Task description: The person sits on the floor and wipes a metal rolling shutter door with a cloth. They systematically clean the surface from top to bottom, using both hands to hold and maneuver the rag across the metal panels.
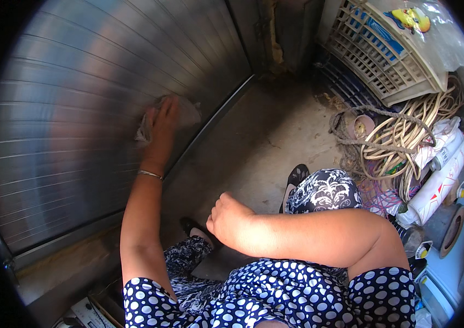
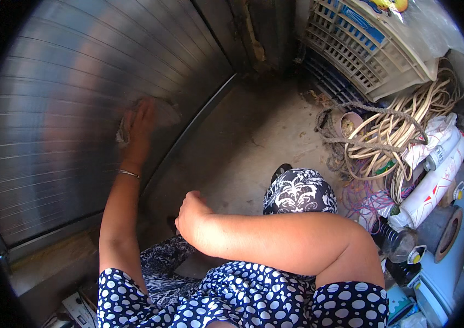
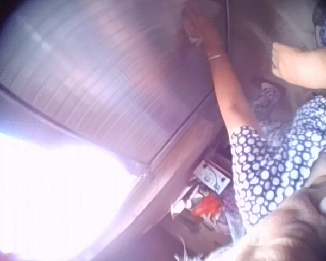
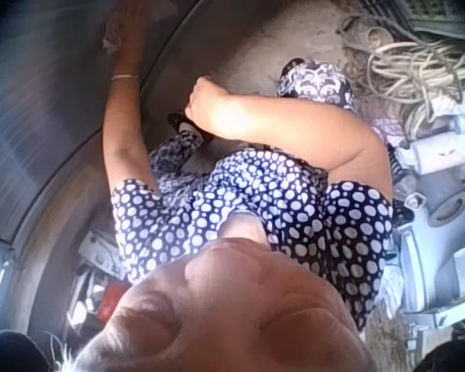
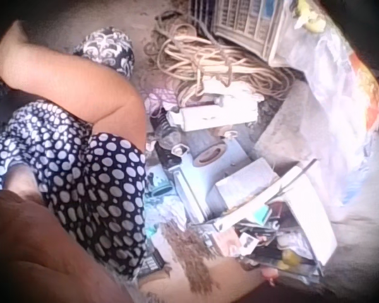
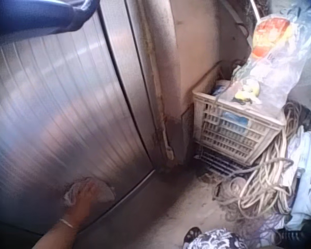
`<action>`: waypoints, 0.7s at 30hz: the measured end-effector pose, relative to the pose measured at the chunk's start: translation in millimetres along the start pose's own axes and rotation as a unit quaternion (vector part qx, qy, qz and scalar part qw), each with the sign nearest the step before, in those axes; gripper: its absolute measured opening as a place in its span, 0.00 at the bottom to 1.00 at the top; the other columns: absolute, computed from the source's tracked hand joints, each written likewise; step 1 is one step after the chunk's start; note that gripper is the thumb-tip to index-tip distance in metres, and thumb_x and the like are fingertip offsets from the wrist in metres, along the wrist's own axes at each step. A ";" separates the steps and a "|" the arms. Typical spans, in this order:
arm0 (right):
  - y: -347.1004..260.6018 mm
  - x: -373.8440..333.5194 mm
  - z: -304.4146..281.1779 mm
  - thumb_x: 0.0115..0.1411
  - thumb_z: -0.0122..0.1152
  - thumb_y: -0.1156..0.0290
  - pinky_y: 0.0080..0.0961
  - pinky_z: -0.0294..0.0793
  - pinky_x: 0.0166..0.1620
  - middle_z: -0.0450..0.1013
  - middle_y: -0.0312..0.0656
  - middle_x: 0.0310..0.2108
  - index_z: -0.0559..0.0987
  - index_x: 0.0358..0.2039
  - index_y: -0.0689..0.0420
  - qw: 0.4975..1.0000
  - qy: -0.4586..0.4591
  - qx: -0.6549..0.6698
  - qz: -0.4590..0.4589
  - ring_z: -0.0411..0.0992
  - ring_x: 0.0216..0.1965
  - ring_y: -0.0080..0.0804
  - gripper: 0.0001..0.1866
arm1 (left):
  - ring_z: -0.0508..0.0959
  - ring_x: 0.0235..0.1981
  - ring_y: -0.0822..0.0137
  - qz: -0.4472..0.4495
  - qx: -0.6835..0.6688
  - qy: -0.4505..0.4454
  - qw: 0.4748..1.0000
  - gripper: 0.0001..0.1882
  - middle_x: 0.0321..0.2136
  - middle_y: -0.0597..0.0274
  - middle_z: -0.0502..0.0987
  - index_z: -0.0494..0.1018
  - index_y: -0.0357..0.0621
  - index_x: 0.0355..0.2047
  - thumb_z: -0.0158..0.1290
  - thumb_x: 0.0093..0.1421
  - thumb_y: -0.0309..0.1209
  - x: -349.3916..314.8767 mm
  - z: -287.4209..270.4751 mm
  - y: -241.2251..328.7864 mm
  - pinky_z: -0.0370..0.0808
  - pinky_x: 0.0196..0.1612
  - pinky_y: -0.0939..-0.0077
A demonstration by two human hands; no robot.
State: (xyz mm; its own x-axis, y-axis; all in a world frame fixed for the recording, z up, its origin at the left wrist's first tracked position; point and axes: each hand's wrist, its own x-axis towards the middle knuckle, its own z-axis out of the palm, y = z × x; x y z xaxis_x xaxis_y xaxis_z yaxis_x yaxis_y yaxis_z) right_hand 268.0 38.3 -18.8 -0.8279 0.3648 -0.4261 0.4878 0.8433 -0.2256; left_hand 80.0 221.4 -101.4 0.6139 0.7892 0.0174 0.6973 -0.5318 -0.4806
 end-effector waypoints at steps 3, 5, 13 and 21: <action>-3.5 -1.8 -2.7 0.56 0.57 0.63 0.33 0.62 0.50 0.75 0.38 0.42 0.72 0.52 0.58 1.000 0.001 0.004 -0.016 0.71 0.45 0.32 0.24 | 0.50 0.67 0.68 0.024 0.036 0.000 0.999 0.31 0.67 0.69 0.49 0.57 0.44 0.63 0.39 0.56 0.23 -10.6 46.3 9.2 0.48 0.68 0.68; -1.2 -1.2 -3.8 0.56 0.57 0.62 0.35 0.62 0.50 0.75 0.39 0.42 0.71 0.53 0.59 1.000 -0.012 0.008 -0.022 0.71 0.45 0.33 0.25 | 0.49 0.68 0.69 0.048 0.137 -0.025 0.989 0.31 0.68 0.70 0.48 0.56 0.44 0.63 0.38 0.57 0.24 -15.6 65.2 19.9 0.48 0.68 0.69; -10.9 6.4 -1.1 0.57 0.56 0.63 0.38 0.62 0.50 0.75 0.38 0.42 0.74 0.50 0.55 0.999 -0.034 0.017 -0.021 0.71 0.45 0.35 0.20 | 0.48 0.68 0.68 0.050 0.177 -0.039 0.982 0.29 0.68 0.67 0.47 0.55 0.40 0.64 0.38 0.60 0.29 -26.6 112.2 39.4 0.47 0.68 0.68; 0.6 11.4 -3.9 0.56 0.60 0.62 0.36 0.64 0.50 0.76 0.37 0.46 0.75 0.49 0.53 0.998 -0.063 0.025 -0.008 0.71 0.50 0.34 0.21 | 0.51 0.68 0.65 -0.064 0.014 0.093 0.994 0.30 0.68 0.69 0.51 0.63 0.53 0.60 0.49 0.55 0.26 -16.1 -24.8 -10.5 0.48 0.67 0.55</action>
State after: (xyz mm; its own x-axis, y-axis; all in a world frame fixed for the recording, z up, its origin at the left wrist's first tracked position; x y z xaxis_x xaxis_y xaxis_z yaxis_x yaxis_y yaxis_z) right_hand 257.8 44.6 -20.3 -0.7952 0.2965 -0.5289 0.4912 0.8264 -0.2753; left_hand 71.9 206.7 -74.9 0.5803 0.7781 0.2404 0.7651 -0.4198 -0.4883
